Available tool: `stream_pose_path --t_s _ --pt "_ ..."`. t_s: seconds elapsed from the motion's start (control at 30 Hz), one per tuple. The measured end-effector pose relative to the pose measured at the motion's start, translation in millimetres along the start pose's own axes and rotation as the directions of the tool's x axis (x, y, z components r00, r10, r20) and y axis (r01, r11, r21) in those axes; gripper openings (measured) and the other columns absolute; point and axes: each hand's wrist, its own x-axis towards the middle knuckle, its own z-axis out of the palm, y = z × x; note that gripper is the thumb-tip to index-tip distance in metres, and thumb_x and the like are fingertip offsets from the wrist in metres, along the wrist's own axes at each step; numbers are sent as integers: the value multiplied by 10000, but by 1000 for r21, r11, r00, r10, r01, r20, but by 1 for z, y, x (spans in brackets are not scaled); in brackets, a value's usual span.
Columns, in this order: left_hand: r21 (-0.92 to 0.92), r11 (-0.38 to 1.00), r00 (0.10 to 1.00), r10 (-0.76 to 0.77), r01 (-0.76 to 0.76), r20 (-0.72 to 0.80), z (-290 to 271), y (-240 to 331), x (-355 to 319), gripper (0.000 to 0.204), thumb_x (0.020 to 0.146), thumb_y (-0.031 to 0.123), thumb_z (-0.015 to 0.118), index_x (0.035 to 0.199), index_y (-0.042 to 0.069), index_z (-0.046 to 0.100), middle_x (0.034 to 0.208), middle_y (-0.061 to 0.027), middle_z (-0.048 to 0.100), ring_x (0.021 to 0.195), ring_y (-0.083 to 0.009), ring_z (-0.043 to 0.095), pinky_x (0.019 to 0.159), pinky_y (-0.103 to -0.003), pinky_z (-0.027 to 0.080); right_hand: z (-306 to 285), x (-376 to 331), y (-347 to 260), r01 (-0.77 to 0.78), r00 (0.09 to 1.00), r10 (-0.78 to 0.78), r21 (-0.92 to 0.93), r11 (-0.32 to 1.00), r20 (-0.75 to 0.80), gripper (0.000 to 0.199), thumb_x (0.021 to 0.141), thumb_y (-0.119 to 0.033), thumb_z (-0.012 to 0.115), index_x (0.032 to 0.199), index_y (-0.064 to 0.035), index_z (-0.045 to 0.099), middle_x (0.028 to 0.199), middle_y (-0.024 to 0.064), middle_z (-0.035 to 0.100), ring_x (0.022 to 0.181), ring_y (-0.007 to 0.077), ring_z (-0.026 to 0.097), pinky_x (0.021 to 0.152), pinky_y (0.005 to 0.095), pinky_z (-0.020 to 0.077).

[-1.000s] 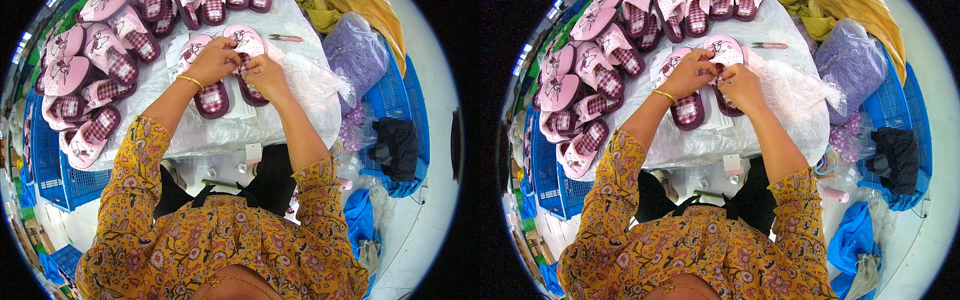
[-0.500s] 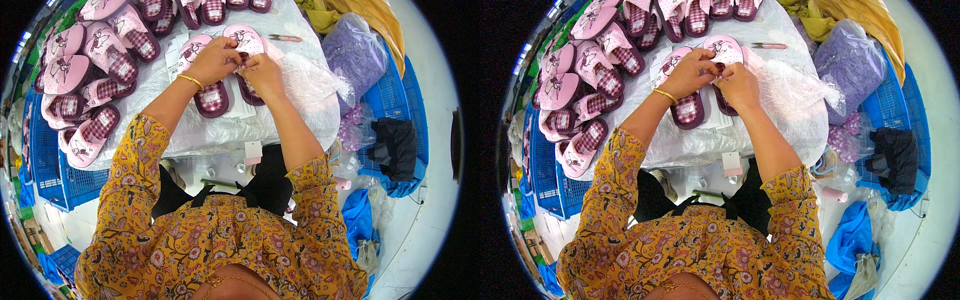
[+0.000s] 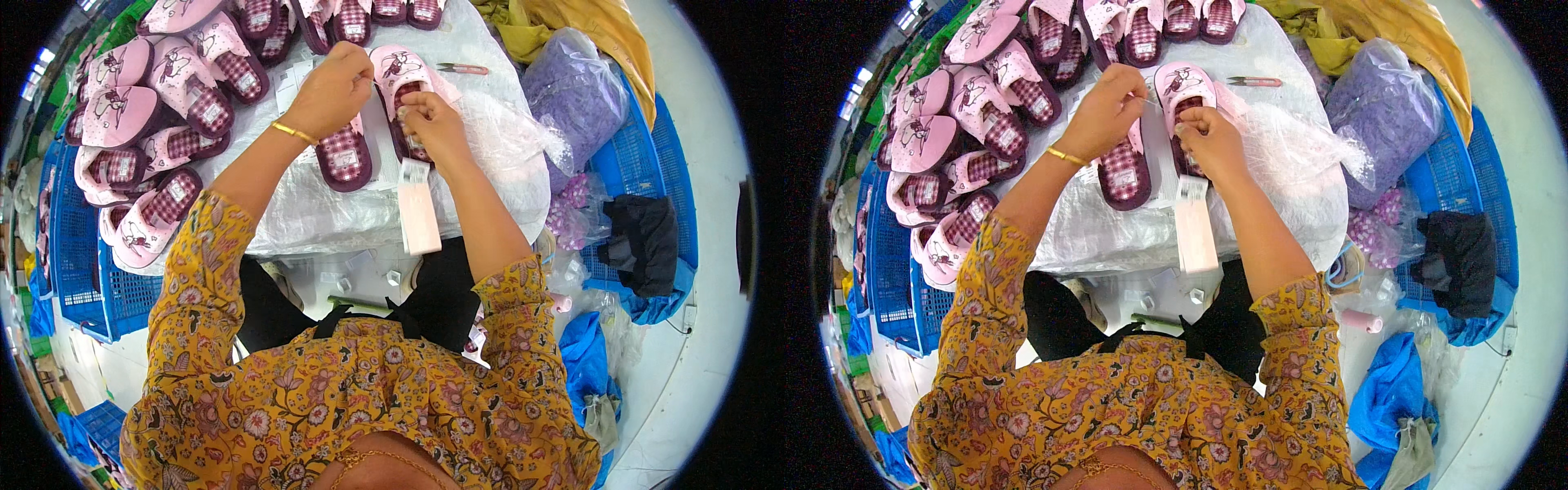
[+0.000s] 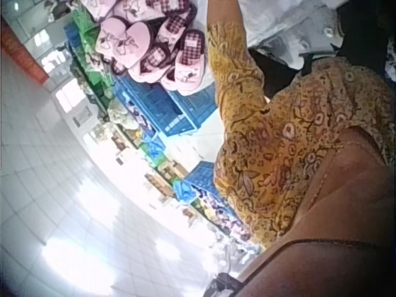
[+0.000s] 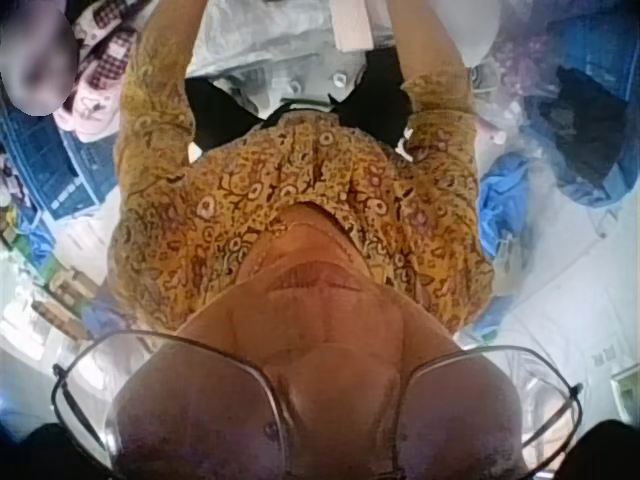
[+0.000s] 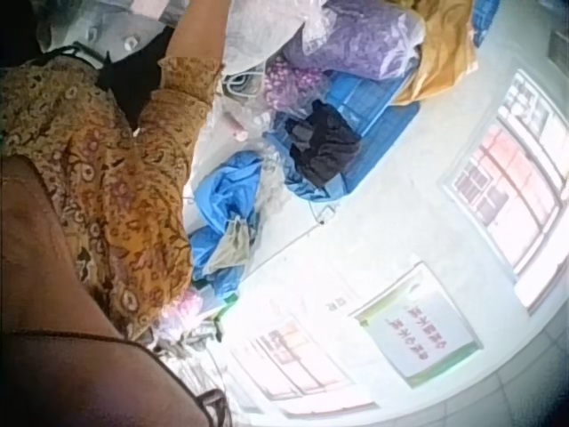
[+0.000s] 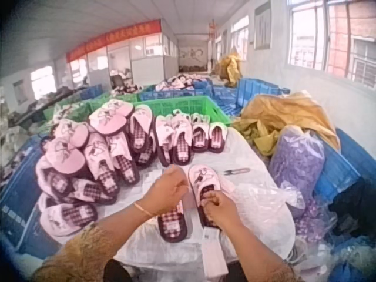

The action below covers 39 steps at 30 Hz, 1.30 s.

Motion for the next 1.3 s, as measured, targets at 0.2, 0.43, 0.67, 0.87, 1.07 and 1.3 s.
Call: stream_pose_path --t_s 0.2,0.43,0.67,0.87,1.07,1.3 --pt "-2 996 992 92 -93 -88 -38 34 -20 82 843 54 588 922 37 570 1019 -114 549 909 -298 596 800 -364 503 13 -24 -16 284 951 -299 155 946 79 207 897 -114 701 1083 -24 679 902 -5 650 788 70 568 709 227 470" --pt "-83 995 997 51 -56 -62 -47 47 -37 94 841 31 602 933 37 586 1044 -107 566 911 -281 601 793 -345 505 26 -36 -40 416 896 -421 64 907 139 131 886 -90 703 997 -23 687 874 -16 652 748 59 547 665 221 456" --pt "152 987 998 47 -51 31 -32 9 -64 103 769 76 668 862 104 703 1189 -71 594 1161 -281 518 967 -397 417 43 -48 -38 340 940 -324 -395 853 109 226 787 -92 706 1008 -113 667 774 63 687 768 206 661 671 326 491" --pt "262 965 997 8 -30 82 -7 -12 -71 196 776 186 668 951 187 756 1323 -18 559 1272 -234 452 1056 -421 306 55 -44 -29 485 772 -604 -799 357 199 227 741 -93 699 960 -137 661 754 53 671 803 263 615 753 421 410" --pt "205 977 973 -105 62 204 -9 -23 -67 306 778 195 661 1064 260 749 1344 -4 549 1251 -228 459 1039 -404 314 61 -39 -25 461 739 -622 -867 187 259 167 765 -97 672 929 -123 658 712 54 670 792 260 607 766 410 379" --pt "179 979 960 -141 98 243 -9 -27 -63 257 787 242 703 1041 210 729 1305 -11 558 1219 -253 473 992 -418 344 64 -31 -22 443 762 -589 -880 171 269 261 734 -58 682 983 -135 663 712 49 637 754 261 613 752 420 405"
